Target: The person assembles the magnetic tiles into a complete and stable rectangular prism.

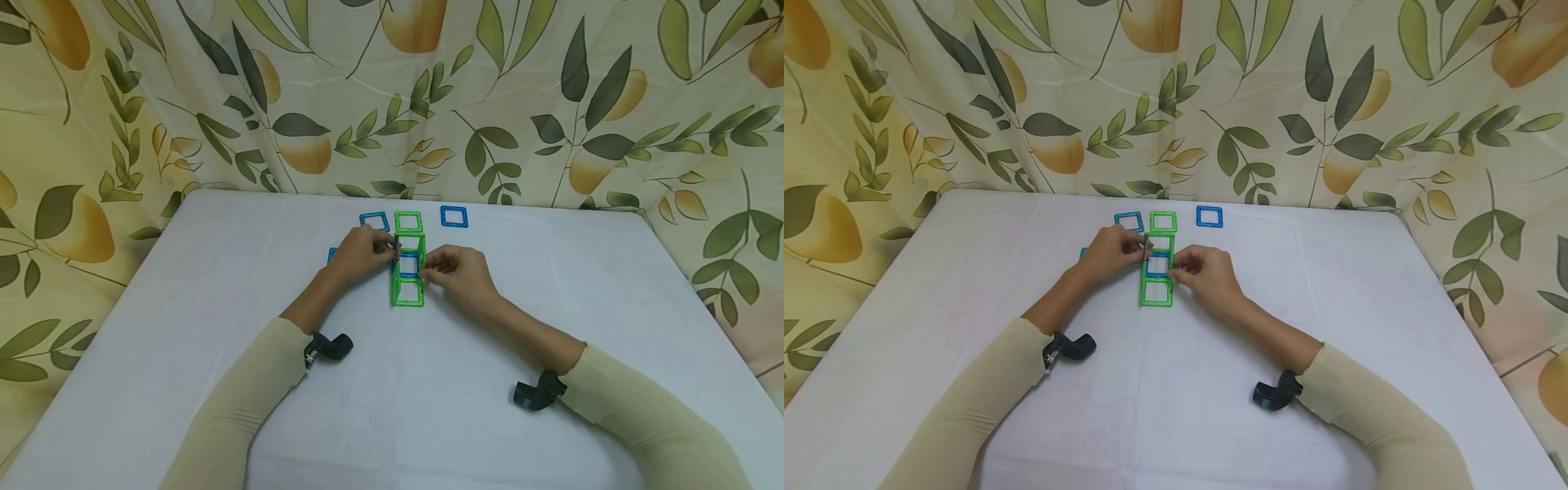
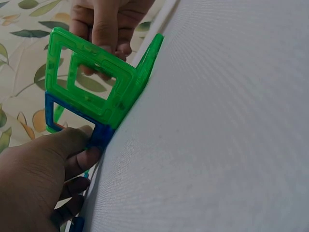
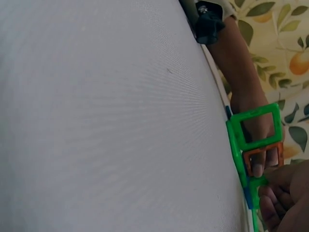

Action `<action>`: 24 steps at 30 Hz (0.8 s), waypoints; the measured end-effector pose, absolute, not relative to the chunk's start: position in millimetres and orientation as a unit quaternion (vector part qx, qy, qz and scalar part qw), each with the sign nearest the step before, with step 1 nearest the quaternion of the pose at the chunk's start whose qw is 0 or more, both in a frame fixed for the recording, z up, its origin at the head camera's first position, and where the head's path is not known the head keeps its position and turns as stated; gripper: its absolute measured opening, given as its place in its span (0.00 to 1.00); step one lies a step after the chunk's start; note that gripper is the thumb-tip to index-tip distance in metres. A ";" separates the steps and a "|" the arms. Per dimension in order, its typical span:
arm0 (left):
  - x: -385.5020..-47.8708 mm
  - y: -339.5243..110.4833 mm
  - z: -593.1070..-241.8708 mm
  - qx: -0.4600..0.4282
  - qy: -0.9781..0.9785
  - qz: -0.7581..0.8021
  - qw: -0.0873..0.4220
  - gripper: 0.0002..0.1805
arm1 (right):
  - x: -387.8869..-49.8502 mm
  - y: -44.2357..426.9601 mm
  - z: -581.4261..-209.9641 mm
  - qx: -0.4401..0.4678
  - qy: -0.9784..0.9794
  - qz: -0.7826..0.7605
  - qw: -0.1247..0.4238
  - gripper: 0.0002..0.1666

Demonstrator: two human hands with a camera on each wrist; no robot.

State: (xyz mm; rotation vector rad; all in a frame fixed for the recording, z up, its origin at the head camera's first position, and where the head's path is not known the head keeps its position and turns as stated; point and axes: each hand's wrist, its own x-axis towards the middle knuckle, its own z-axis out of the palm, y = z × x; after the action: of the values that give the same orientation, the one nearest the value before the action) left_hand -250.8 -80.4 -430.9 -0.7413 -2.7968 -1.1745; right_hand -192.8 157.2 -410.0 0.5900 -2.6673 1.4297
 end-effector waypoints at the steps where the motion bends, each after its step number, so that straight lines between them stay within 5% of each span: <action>1: -250.8 -80.3 -430.7 -0.237 -0.895 -0.377 0.008 0.11 | -193.0 157.2 -410.1 0.191 -0.865 0.463 0.030 0.07; 24: -250.9 -79.4 -430.7 -0.229 -0.897 -0.377 0.004 0.12 | -198.3 166.3 -405.7 0.170 -0.891 0.420 0.017 0.10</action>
State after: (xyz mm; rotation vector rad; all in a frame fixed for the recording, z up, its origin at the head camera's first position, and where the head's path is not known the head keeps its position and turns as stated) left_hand -250.9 -79.4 -430.7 -0.7166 -2.8130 -1.1826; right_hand -198.3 166.3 -405.7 0.5297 -2.7705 1.3064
